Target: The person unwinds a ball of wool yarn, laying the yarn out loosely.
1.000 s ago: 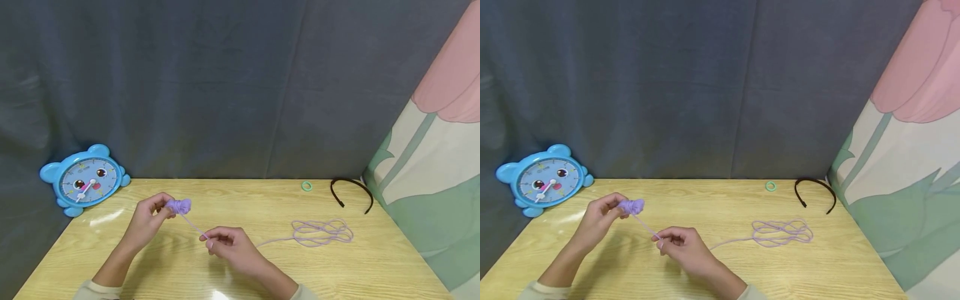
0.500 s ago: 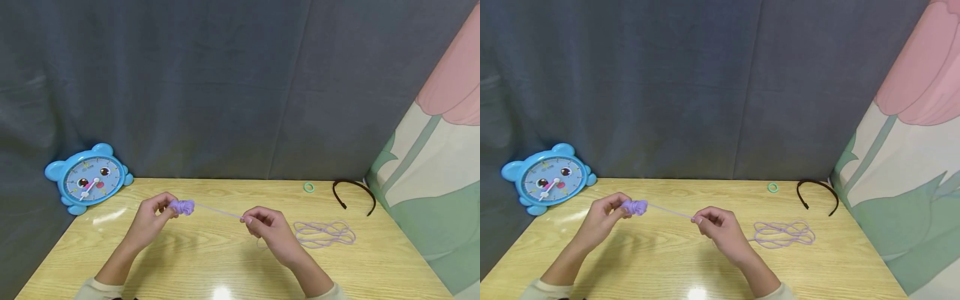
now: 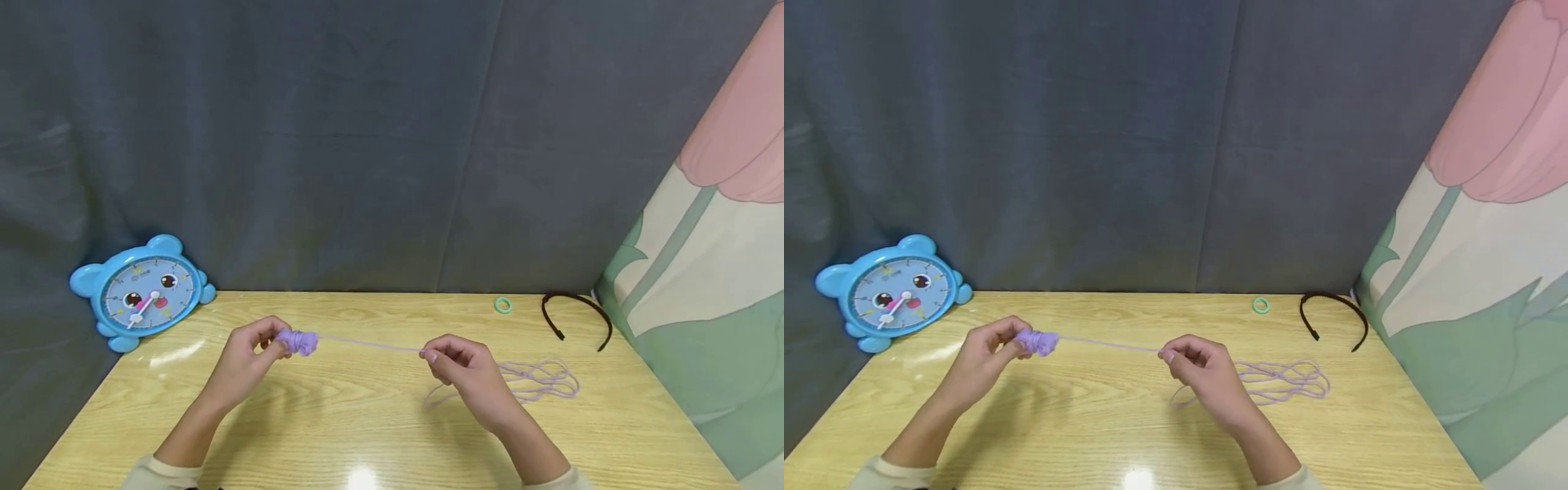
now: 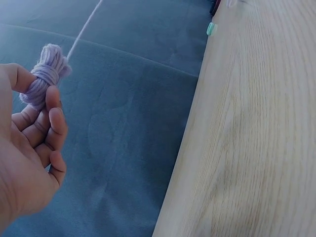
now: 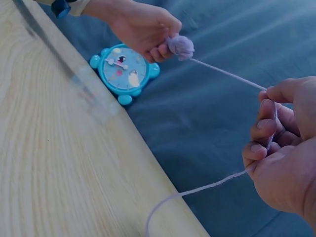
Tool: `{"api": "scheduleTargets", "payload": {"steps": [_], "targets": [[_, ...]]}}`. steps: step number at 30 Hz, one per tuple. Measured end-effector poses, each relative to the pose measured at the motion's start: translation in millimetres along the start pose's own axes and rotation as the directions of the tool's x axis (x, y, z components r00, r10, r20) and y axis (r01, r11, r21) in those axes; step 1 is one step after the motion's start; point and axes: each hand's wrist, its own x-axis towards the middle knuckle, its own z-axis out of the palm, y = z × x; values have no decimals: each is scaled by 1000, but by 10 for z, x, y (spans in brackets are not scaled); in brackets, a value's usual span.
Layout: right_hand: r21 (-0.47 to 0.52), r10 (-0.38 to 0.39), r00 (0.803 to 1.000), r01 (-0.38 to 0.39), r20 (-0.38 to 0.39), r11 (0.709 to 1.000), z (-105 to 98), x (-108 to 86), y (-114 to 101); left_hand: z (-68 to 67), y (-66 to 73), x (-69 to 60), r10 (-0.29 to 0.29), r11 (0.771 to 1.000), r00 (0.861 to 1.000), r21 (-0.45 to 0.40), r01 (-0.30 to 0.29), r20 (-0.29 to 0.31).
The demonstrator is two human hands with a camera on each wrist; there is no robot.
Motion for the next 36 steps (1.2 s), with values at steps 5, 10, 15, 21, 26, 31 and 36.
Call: {"api": "scheduleTargets", "payload": {"steps": [5, 10, 15, 21, 26, 31, 36], "targets": [[-9, -9, 998, 9, -58, 1000, -101, -1, 9, 0, -6, -4, 23, 999, 1000, -22, -24, -10], [-13, 9, 992, -10, -130, 1000, -194, -10, -42, -5, -5, -20, 17, 1000, 1000, -26, -17, -9], [36, -11, 984, 18, -176, 999, -290, -18, -80, -17, -8, -16, 9, 1000, 1000, -10, -9, -5], [116, -75, 980, 97, -182, 988, -375, -17, -77, -26, -18, -3, 4, 1000, 1000, 8, -4, -3], [149, -79, 972, 114, -221, 982, -426, -17, -89, -28, -14, 0, -4, 1000, 1000, 8, 4, -4], [181, -80, 962, 131, -262, 975, -479, -18, -105, -39, 3, -8, -22, 1000, 1000, 5, 22, -10], [206, -92, 952, 156, -291, 966, -526, -28, -129, -41, 22, -20, -16, 1000, 1000, -11, 15, -24]]}}
